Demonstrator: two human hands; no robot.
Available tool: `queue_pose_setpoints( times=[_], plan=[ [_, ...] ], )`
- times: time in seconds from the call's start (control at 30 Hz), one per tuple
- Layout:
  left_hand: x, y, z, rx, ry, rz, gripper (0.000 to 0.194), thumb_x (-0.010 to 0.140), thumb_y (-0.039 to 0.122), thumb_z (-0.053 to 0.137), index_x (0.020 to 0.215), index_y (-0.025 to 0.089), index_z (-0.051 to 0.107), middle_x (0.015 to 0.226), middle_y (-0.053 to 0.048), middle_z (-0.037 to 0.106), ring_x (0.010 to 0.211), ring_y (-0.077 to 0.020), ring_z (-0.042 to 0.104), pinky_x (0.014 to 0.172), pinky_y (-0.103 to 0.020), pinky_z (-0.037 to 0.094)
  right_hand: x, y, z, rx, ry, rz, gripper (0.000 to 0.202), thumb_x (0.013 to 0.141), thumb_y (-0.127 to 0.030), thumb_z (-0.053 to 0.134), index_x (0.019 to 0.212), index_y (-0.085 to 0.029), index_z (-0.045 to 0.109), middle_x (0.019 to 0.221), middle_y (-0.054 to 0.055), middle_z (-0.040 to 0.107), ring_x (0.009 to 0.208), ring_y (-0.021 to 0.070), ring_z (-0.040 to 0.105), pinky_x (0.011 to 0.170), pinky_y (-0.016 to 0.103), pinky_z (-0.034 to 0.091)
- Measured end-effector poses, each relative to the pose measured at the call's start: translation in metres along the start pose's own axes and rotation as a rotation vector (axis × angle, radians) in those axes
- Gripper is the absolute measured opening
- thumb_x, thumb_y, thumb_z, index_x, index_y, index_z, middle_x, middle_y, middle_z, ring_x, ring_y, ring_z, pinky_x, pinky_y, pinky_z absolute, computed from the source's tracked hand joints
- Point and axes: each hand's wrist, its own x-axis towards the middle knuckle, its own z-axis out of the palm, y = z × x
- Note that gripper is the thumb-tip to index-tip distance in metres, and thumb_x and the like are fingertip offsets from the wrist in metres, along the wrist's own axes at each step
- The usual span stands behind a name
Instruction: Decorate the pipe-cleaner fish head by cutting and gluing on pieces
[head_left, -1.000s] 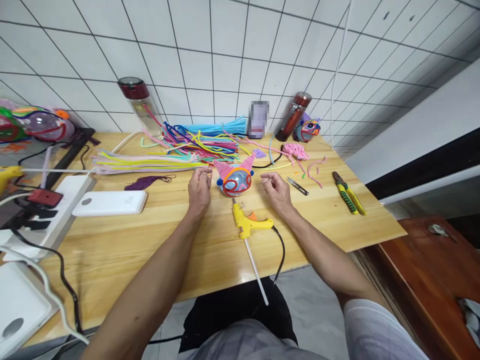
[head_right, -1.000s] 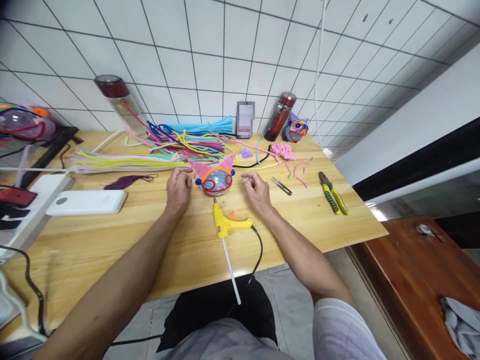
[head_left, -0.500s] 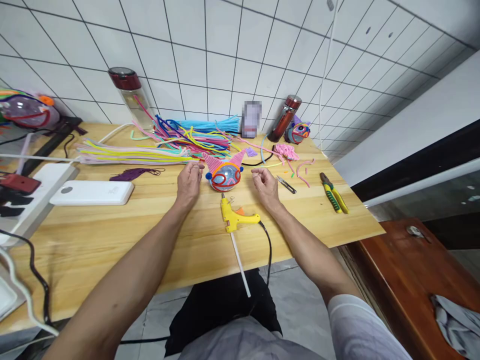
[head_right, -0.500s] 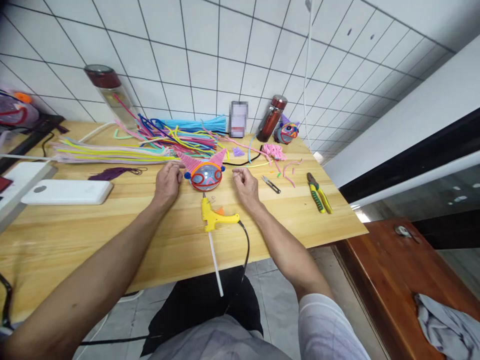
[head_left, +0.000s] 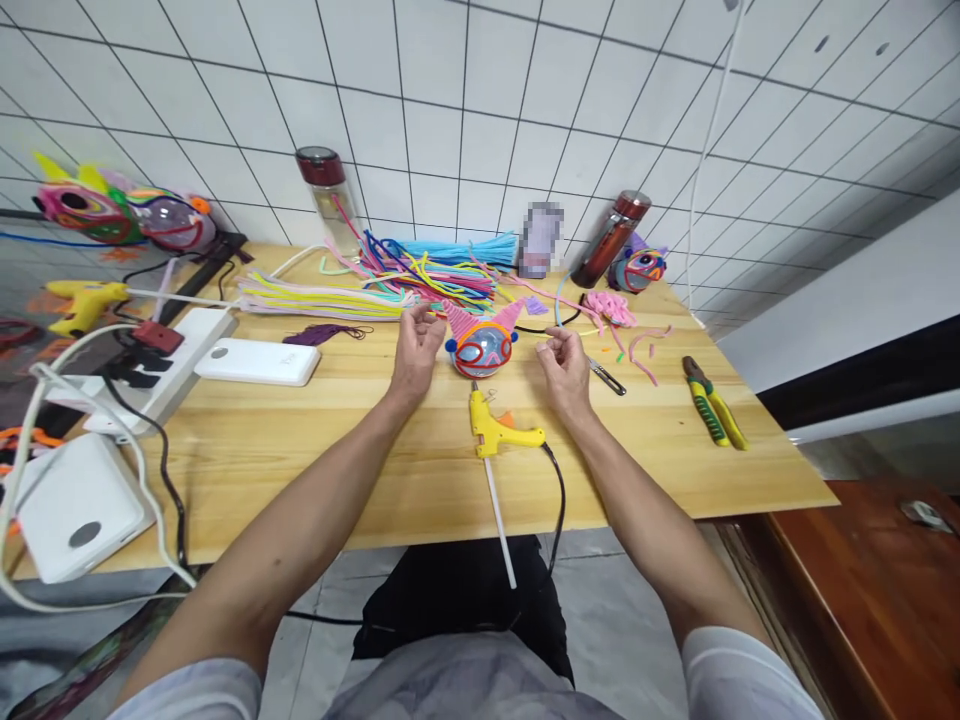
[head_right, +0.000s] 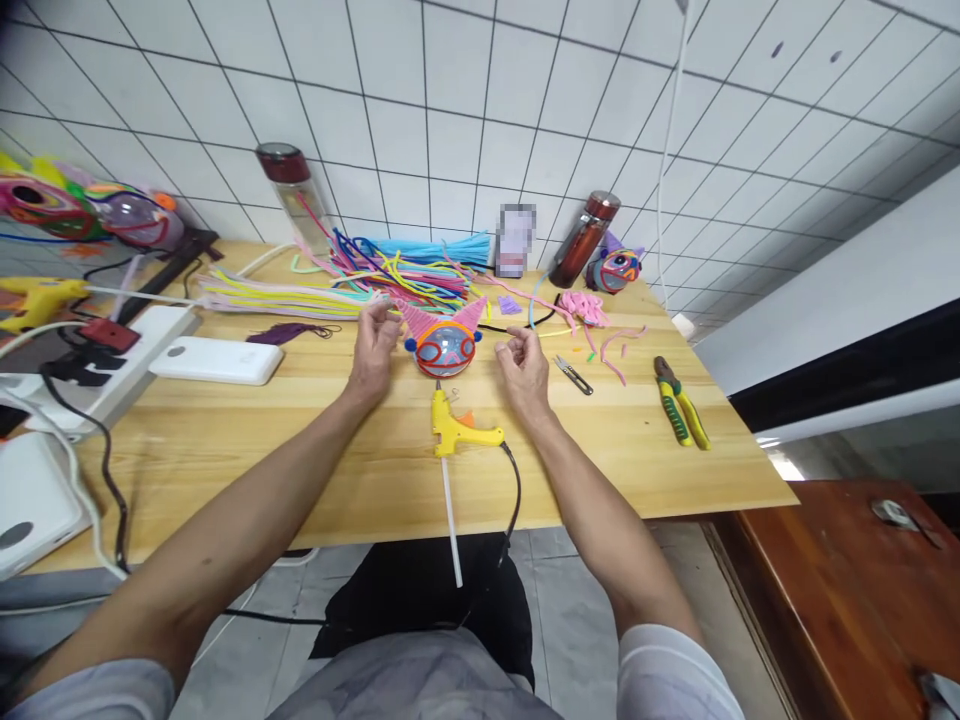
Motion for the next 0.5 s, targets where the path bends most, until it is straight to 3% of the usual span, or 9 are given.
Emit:
queue_pose_setpoints(
  times=[0.13,0.23,0.33,0.5],
  plan=[
    [-0.008,-0.006,0.002,0.009,-0.139,0.015,0.112,0.073,0.085,0.083,0.161,0.029,0.04,0.157,-0.019,0.052,0.139,-0.0362,0.061,0.114,-0.05,0.051,-0.004,0.003,0.004,0.068,-0.009,0.007,0.059,0.089,-0.064,0.075,0.13,-0.026,0.058,0.12,0.009,0.072,0.101,0.0231,0.068,0.086,0.038,0.056],
    [-0.016,-0.006,0.006,0.041,-0.231,0.023,0.127,0.066,0.076,0.094,0.167,0.03,0.032,0.17,-0.021,0.041,0.152,-0.0401,0.051,0.126,-0.056,0.043,-0.007,0.007,0.007,0.106,-0.06,0.024,0.07,0.086,-0.07,0.078,0.137,-0.027,0.055,0.138,0.015,0.069,0.115,0.0272,0.069,0.094,0.044,0.058],
    [-0.021,-0.005,0.01,0.053,-0.287,0.04,0.124,0.068,0.065,0.097,0.168,0.029,0.033,0.173,-0.021,0.038,0.154,-0.0399,0.049,0.129,-0.057,0.042,-0.009,0.01,0.011,0.13,-0.128,0.061,0.081,0.083,-0.076,0.08,0.141,-0.027,0.055,0.145,0.017,0.067,0.124,0.0305,0.068,0.1,0.049,0.059],
    [-0.023,-0.003,0.014,0.082,-0.301,0.021,0.108,0.073,0.055,0.098,0.161,0.026,0.041,0.162,-0.019,0.051,0.15,-0.0395,0.054,0.128,-0.057,0.045,-0.012,0.014,0.019,0.187,-0.189,0.126,0.093,0.077,-0.079,0.085,0.148,-0.028,0.053,0.149,0.019,0.067,0.129,0.0331,0.069,0.107,0.056,0.058]
  ],
)
